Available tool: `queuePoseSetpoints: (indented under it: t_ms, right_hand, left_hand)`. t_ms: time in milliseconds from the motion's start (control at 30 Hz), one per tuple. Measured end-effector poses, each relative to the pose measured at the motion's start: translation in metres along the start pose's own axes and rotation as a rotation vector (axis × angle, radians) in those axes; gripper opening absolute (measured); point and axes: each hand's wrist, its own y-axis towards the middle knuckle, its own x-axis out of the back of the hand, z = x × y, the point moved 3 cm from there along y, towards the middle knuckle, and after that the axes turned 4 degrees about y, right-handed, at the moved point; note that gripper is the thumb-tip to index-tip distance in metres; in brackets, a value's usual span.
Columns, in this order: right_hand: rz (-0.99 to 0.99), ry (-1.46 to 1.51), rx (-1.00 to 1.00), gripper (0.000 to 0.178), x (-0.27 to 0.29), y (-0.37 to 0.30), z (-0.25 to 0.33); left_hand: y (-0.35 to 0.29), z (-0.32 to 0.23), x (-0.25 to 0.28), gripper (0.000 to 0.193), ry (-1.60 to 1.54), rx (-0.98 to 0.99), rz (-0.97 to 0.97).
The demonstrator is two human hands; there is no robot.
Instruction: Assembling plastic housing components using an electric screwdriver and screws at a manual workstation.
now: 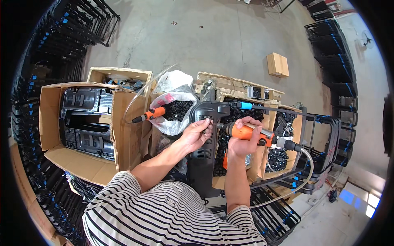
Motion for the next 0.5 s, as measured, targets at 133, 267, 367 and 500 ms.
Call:
queuePoseSetpoints:
  t_ms: [133,267,367,500]
  right_hand:
    - [0.034,-0.062,0.075,0.027,-0.009,0.005,-0.015]
    - [0.059,0.006,0.075,0.023,-0.016,0.011,-0.022]
    - [0.066,0.033,0.111,0.021,-0.019,0.017,-0.022]
    - [0.078,-0.069,0.203,0.018,-0.026,0.031,-0.030]
  left_hand:
    - [0.004,-0.001,0.003,0.019,-0.042,0.032,0.009]
    - [0.002,-0.006,0.008,0.020,0.043,0.036,0.058]
    - [-0.008,-0.010,0.008,0.019,0.215,0.045,0.023]
    - [-0.025,-0.019,0.019,0.022,0.287,-0.011,-0.074]
